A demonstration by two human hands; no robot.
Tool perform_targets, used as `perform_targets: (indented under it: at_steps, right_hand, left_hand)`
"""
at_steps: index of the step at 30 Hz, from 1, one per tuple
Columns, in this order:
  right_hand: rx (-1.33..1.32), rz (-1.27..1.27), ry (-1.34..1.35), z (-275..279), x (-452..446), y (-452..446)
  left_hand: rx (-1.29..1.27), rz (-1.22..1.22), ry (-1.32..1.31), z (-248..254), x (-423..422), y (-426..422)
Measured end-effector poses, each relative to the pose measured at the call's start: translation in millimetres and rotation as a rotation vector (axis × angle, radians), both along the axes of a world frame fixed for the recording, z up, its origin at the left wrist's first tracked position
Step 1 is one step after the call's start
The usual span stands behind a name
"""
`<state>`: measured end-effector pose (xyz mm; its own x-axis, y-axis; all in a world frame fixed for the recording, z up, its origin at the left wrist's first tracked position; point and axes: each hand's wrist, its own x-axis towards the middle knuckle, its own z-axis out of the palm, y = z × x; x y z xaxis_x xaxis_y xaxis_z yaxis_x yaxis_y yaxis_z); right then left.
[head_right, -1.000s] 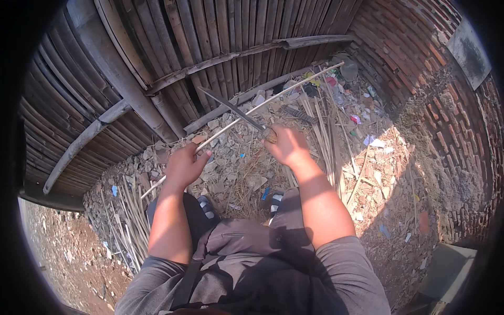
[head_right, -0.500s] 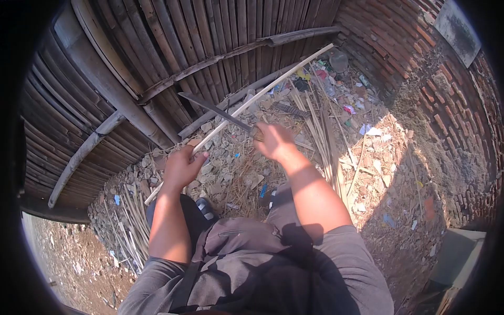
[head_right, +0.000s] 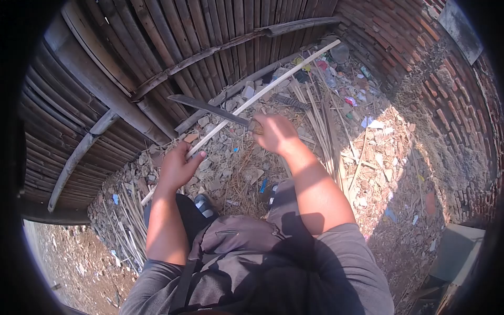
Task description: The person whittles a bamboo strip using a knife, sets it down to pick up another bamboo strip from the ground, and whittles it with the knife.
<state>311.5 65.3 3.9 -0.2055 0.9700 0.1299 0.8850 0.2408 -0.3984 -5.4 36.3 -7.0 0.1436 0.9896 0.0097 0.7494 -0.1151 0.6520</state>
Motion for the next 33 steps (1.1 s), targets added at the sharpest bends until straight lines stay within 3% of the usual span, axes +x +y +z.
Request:
perform_targets:
  at_steps: [4, 7, 8, 12, 16, 19, 23, 31, 33]
  right_hand:
    - [-0.125, 0.194, -0.115, 4.8, -16.9, -9.8]
    - [-0.213, 0.089, 0.147, 3.5, 4.2, 1.5]
    - [0.021, 0.094, 0.172, -6.8, 11.9, 3.7]
    - [0.009, 0.027, 0.066, 6.8, 3.4, -4.2]
    - [-0.087, 0.125, -0.120, 17.8, -24.6, -20.2]
    - [-0.019, 0.067, 0.107, 4.3, -4.6, -5.5]
    - [0.100, -0.138, 0.201, -8.7, 26.1, 15.5]
    - [-0.074, 0.169, -0.100, 15.6, -20.4, -13.7]
    - [-0.016, 0.115, 0.045, -2.2, -1.8, -0.9]
  left_hand:
    - [0.064, -0.020, -0.025, 2.8, 2.5, -1.5]
    - [0.017, -0.046, -0.101, 8.4, -5.5, -7.0]
    - [0.031, -0.043, -0.095, 7.1, -6.3, -6.3]
    - [0.043, -0.022, -0.050, 7.5, -2.8, -6.0]
    - [0.001, -0.044, -0.002, 12.7, 5.8, -6.0]
    - [-0.011, -0.049, 0.025, 13.8, 1.3, -9.5]
    - [0.001, -0.046, 0.031, 12.4, -4.4, -10.2]
    - [0.047, -0.075, 0.011, 9.7, 4.2, -5.6]
    - [0.016, -0.084, 0.030, 14.0, -1.1, -8.3]
